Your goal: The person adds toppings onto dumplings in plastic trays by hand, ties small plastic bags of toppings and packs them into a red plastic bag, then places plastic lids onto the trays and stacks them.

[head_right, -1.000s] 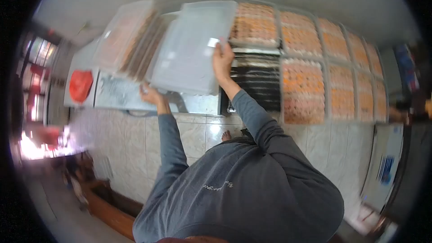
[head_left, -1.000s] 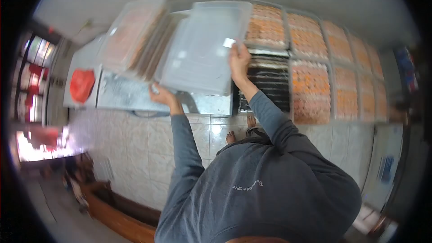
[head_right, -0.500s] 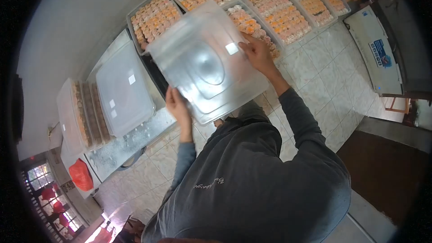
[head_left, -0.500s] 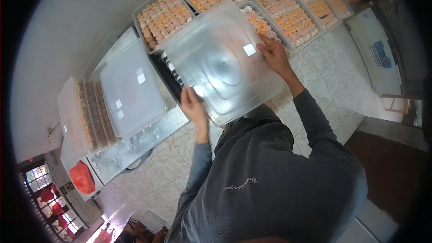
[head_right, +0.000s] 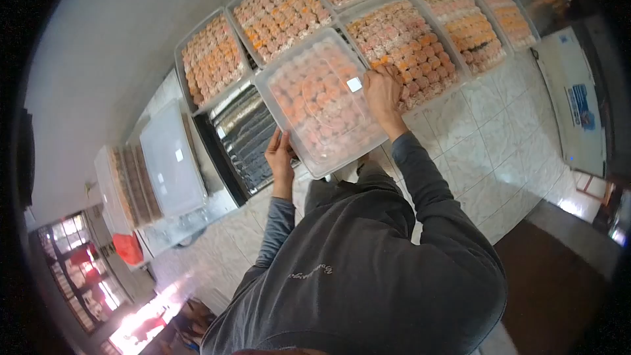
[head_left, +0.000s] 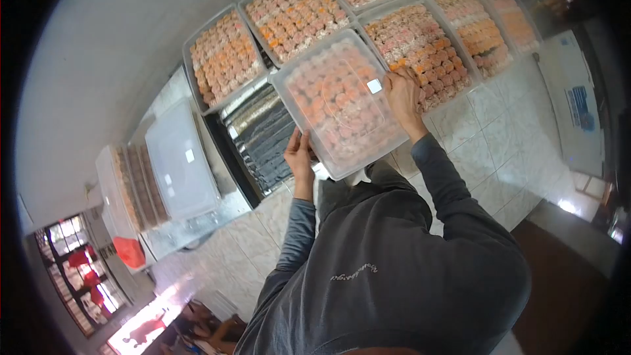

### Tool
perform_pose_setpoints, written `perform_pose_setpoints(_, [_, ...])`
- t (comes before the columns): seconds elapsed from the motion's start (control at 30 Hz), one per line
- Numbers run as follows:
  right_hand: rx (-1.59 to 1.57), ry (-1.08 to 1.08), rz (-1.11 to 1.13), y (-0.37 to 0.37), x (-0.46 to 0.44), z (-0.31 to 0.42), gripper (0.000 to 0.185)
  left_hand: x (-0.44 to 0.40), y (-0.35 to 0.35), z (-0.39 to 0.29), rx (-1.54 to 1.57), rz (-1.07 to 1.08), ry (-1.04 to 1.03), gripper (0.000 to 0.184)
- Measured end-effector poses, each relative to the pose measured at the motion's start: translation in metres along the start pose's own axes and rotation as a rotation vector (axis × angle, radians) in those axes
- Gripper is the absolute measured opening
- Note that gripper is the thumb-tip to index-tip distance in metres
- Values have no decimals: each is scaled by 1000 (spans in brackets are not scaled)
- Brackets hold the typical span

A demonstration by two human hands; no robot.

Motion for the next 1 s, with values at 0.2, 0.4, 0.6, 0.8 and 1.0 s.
perform_pose_setpoints(0.2, [-63,-252,270,-6,-15,0,11,3,8,-3,4,75,83,36])
perform_pose_setpoints(0.4, [-290,-22,505,-11,9,38,11,28,69,1,-15,-209,85,32])
perform_pose_setpoints(0.6, [-601,367,397,-19,3,214,25,39,157,9,-105,-436,-58,29])
perform_pose_setpoints(0.8, [-953,-128,1191,-109,17,412,53,50,175,4,-112,-407,-142,30])
perform_pose_setpoints(1.0, [-837,3,1110,-131,21,464,45,76,190,-12,-174,-410,-209,28])
Point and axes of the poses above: each hand's wrist, its own x-axis away from the middle knuckle, its own y-axis out of the back of the hand, z = x × y, the point moved 1 cm from there along -x, towards the middle knuckle, and after that the axes turned 7 degrees about z, right-handed, at the moved point
